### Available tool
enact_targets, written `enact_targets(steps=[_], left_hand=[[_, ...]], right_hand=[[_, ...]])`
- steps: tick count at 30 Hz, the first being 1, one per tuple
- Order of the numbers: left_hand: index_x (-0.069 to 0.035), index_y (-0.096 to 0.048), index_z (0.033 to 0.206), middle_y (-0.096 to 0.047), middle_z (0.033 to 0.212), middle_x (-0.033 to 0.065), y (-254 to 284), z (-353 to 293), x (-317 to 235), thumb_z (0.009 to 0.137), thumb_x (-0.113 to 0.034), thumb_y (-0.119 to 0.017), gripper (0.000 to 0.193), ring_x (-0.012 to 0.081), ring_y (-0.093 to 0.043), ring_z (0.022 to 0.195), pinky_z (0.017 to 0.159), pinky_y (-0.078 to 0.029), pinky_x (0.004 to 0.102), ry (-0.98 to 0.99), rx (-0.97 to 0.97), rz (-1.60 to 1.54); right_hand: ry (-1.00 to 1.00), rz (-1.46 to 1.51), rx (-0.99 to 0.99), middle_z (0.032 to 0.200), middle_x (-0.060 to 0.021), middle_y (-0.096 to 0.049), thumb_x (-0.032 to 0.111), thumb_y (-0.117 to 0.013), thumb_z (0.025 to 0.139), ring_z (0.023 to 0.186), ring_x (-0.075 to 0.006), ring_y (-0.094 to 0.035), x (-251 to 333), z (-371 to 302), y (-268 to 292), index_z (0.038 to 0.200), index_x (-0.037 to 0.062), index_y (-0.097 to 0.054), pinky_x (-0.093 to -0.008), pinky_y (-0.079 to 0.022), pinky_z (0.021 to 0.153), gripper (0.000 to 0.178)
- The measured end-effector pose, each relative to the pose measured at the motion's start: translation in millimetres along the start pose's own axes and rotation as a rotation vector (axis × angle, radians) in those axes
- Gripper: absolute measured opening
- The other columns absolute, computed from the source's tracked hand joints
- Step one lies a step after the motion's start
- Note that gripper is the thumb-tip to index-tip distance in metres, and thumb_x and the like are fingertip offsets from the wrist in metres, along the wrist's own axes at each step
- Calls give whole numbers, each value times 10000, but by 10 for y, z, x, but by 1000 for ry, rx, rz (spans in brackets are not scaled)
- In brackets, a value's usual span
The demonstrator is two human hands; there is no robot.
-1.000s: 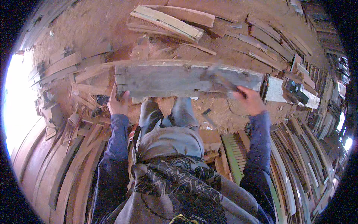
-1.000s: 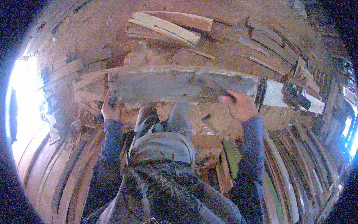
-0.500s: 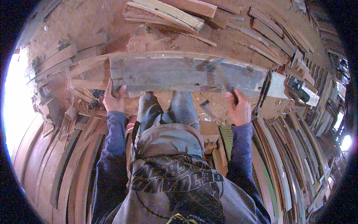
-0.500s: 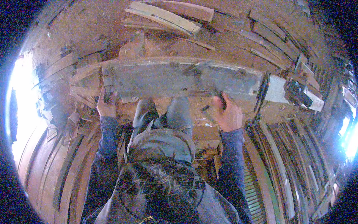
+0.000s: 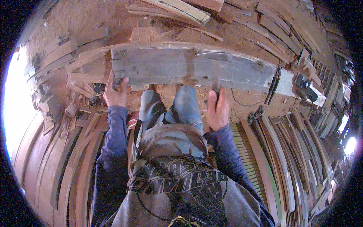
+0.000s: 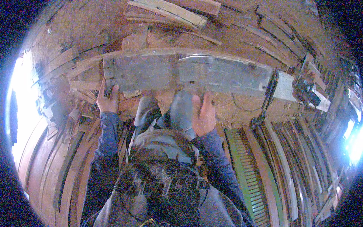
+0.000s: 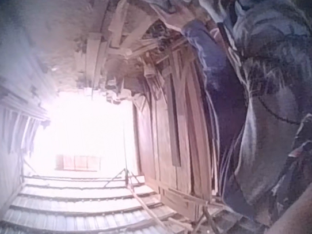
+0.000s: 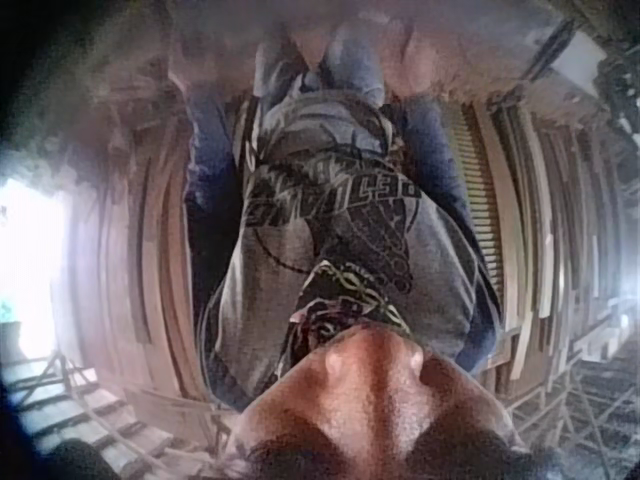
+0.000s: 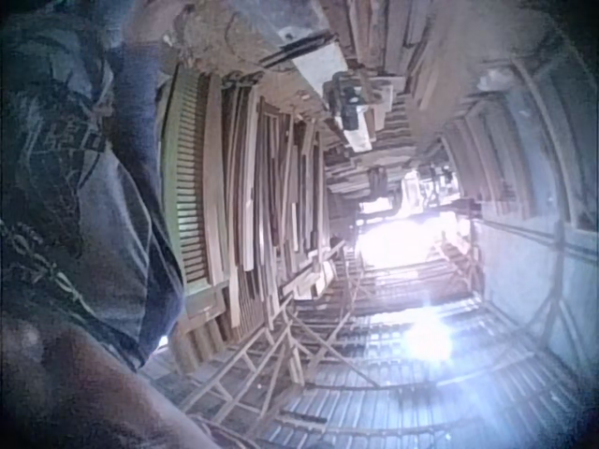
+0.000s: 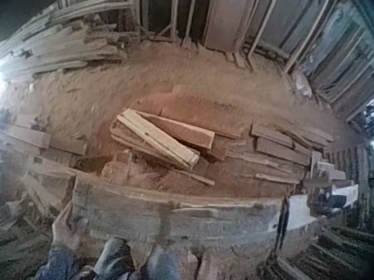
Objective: The person uses a hammer to drive nails into a wooden plank resting on a workbench. They repeatedly position nails and strike them, then flip the plank to continue hammering on the opposite side.
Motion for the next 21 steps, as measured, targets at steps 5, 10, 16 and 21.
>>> enact_targets(steps=[5, 10, 16, 21], left_hand=[[-2, -537, 1333, -639, 1232, 184, 14, 2, -28, 790, -292, -776, 660, 255, -635, 1106, 952, -476, 358, -13, 0, 24], [-4, -543, 1327, -639, 1232, 183, -1, 6, -19, 793, -298, -776, 652, 257, -639, 1099, 943, -482, 360, -28, -11, 5], [-1, -544, 1324, -641, 1226, 184, 11, 5, -20, 791, -312, -780, 661, 257, -639, 1099, 944, -482, 357, -38, -26, 25], [0, -542, 1325, -646, 1215, 189, 12, 18, 1, 787, -319, -784, 671, 258, -642, 1092, 939, -485, 361, -51, -14, 44]], right_hand=[[-218, 253, 12, 904, -236, -614, 339, -457, 1008, 783, -372, -583, 28, 8, -64, 1238, -51, -502, -438, -471, 692, 456], [-49, 19, -10, 881, -83, -600, 291, -453, 1019, 707, -151, -527, 115, 23, -102, 1196, 13, -554, -312, -459, 640, 345], [-20, -83, -53, 853, -149, -640, 287, -456, 1014, 738, -289, -619, 106, 28, -130, 1184, 5, -556, -389, -487, 684, 345], [-197, 101, 67, 871, -178, -658, 292, -460, 1012, 778, -344, -640, 51, -56, -167, 1159, 2, -567, -410, -490, 705, 342]])
Point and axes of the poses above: each hand's wrist, its own z-axis towards the middle knuckle, its own y-axis out of the back of the hand, x = y × z, the point moved 3 cm from there along z, towards the middle knuckle
